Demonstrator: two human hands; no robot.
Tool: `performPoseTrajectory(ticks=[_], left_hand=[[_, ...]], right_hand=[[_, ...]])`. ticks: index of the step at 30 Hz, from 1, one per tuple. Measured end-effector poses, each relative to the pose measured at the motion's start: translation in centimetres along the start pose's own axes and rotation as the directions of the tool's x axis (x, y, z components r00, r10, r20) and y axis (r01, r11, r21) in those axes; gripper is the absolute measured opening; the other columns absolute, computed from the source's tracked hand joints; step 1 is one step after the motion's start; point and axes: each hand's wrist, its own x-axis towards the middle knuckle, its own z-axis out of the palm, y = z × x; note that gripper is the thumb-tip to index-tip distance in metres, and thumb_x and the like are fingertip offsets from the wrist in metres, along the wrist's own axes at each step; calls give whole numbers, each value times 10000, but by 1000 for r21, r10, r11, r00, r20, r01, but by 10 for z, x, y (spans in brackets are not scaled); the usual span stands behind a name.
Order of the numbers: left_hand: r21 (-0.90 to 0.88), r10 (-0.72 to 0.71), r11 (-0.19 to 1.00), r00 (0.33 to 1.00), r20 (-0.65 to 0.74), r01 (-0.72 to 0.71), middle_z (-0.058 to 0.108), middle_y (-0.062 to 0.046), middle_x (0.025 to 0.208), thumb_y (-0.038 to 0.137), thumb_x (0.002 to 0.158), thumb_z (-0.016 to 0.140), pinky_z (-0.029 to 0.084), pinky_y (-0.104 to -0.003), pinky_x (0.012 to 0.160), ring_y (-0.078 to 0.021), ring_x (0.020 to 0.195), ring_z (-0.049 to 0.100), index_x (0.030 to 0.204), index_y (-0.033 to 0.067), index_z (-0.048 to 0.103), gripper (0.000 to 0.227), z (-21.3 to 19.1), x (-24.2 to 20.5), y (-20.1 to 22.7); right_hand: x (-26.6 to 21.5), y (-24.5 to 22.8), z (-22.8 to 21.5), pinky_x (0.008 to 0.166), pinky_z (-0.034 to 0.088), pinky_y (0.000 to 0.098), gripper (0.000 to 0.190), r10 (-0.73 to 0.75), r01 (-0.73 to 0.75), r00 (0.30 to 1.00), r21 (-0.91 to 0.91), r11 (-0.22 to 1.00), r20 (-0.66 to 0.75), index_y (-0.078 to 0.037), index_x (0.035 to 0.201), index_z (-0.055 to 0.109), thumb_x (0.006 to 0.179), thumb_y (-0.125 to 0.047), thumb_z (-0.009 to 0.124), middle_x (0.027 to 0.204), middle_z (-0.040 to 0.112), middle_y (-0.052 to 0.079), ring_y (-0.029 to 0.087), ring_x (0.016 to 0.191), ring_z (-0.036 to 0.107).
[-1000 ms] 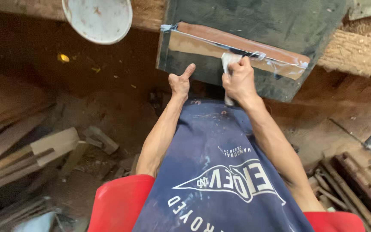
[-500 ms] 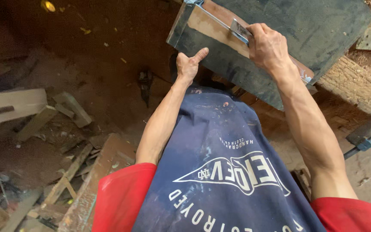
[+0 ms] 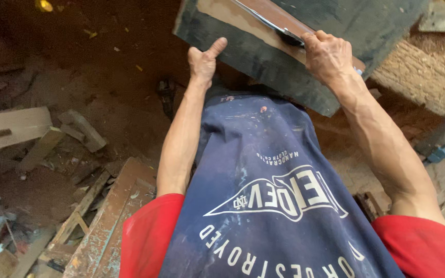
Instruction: The person applies a white substance from a bucket onto two thin wooden strips placed on a dark board using a small spatula. They spread the substance evenly along the strips and then flip the board over to continue the process on the other side.
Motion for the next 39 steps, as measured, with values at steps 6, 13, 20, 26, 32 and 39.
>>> performPoseTrajectory(ticks=[6,13,20,26,32,39], left_hand=[[-33,11,999,1000,16,-11,725,-91,886,400,695,947,563,-348,766,-176,797,640,818,-63,701,538,-1,3,-2],[-236,-156,952,974,167,193,707,-79,937,243,767,912,614,-425,718,-212,825,687,945,9,685,372,-3,4,6],[-225,-204,944,962,184,243,711,-72,956,218,778,894,617,-446,729,-217,830,689,983,6,700,353,-2,3,12],[-242,-204,933,946,253,266,718,-105,975,230,798,896,632,-451,784,-227,871,703,983,-54,712,385,-8,4,9],[-192,-157,960,958,239,205,640,-33,761,286,809,917,616,-377,629,-146,664,615,681,44,613,410,-12,7,0],[137,-87,988,988,127,69,380,78,544,461,764,896,286,-334,445,-89,515,296,462,116,368,699,-8,6,11]], right_hand=[[-44,24,-6,770,580,498,379,98,-97,993,-13,995,70,-132,1330,693,961,-87,622,1156,715,146,355,974,711],[-96,27,-43,830,576,486,385,225,-230,973,141,963,52,-150,1354,684,991,-47,610,1236,690,169,345,1069,683],[-36,-95,26,946,572,469,497,396,-206,822,435,876,-409,55,1381,574,903,-26,681,1291,538,283,438,1141,584],[4,-155,28,755,567,504,249,655,-476,755,652,590,-42,91,1149,624,921,-7,639,1194,509,302,431,886,631],[25,-145,12,816,586,468,48,570,-285,737,598,749,-363,42,967,678,937,19,649,1007,595,149,405,949,650],[54,-172,-1,757,556,490,99,660,-292,691,720,629,-296,53,975,684,890,4,678,1039,559,241,405,847,653]])
